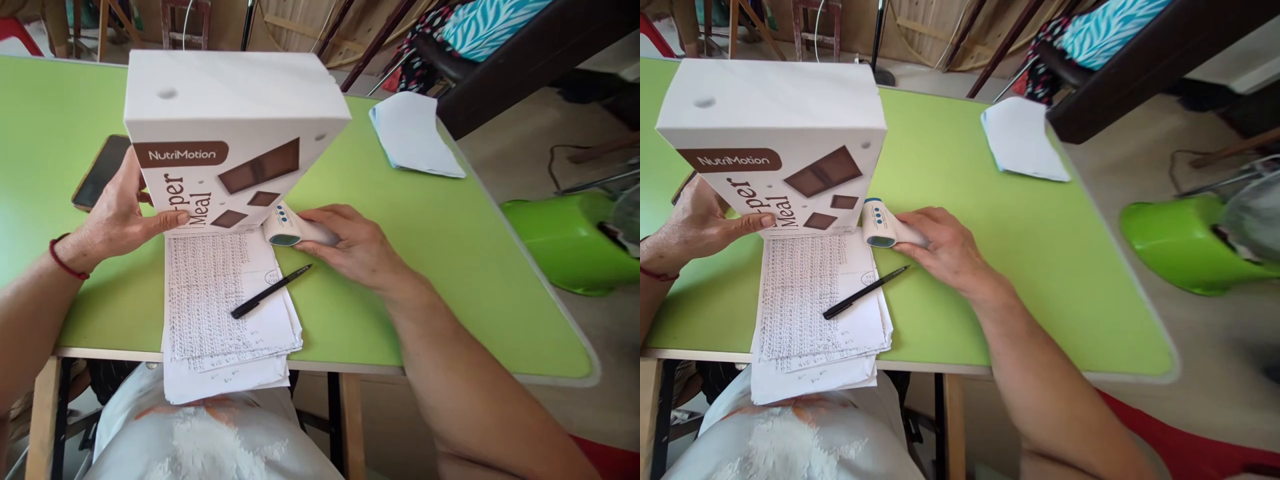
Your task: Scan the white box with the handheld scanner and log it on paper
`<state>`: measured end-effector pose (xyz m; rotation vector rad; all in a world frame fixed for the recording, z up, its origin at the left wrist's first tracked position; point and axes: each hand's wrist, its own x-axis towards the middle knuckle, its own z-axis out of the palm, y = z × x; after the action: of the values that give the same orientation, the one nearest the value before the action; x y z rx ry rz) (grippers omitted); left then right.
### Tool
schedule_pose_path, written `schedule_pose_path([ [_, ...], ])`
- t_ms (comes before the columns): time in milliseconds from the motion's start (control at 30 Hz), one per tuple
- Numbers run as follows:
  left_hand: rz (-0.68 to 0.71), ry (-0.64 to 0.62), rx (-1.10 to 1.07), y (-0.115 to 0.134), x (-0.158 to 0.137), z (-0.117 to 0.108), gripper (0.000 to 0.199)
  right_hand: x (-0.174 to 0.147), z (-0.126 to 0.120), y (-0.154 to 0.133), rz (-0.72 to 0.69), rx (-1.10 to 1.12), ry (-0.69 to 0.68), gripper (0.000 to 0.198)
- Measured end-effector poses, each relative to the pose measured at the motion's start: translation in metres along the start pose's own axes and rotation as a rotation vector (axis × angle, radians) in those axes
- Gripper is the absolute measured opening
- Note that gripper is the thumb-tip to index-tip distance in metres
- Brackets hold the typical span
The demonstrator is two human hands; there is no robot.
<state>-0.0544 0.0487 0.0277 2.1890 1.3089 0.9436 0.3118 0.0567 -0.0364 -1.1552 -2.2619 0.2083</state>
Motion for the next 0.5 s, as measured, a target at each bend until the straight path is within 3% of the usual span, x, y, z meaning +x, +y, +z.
schedule_pose_path([
  [133, 0.004, -0.007, 0.052, -0.004, 0.0, -0.001, 0.077, -0.001, -0.011, -0.018, -0.145, -0.036, 0.04, 0.028],
  [233, -0.019, 0.004, 0.076, -0.008, 0.0, 0.0, 0.082, -0.002, -0.017, -0.04, -0.322, 0.039, -0.072, 0.02],
  [333, -0.047, -0.034, 0.1, -0.012, 0.001, 0.002, 0.083, -0.004, -0.014, -0.054, -0.431, -0.07, -0.148, 0.018],
  [433, -0.03, -0.107, 0.114, -0.016, 0.002, 0.005, 0.081, -0.006, -0.01, -0.057, -0.437, -0.128, -0.103, 0.021],
  [500, -0.018, -0.128, 0.126, -0.019, 0.002, 0.007, 0.081, -0.008, -0.011, -0.058, -0.335, -0.016, -0.027, 0.019],
])
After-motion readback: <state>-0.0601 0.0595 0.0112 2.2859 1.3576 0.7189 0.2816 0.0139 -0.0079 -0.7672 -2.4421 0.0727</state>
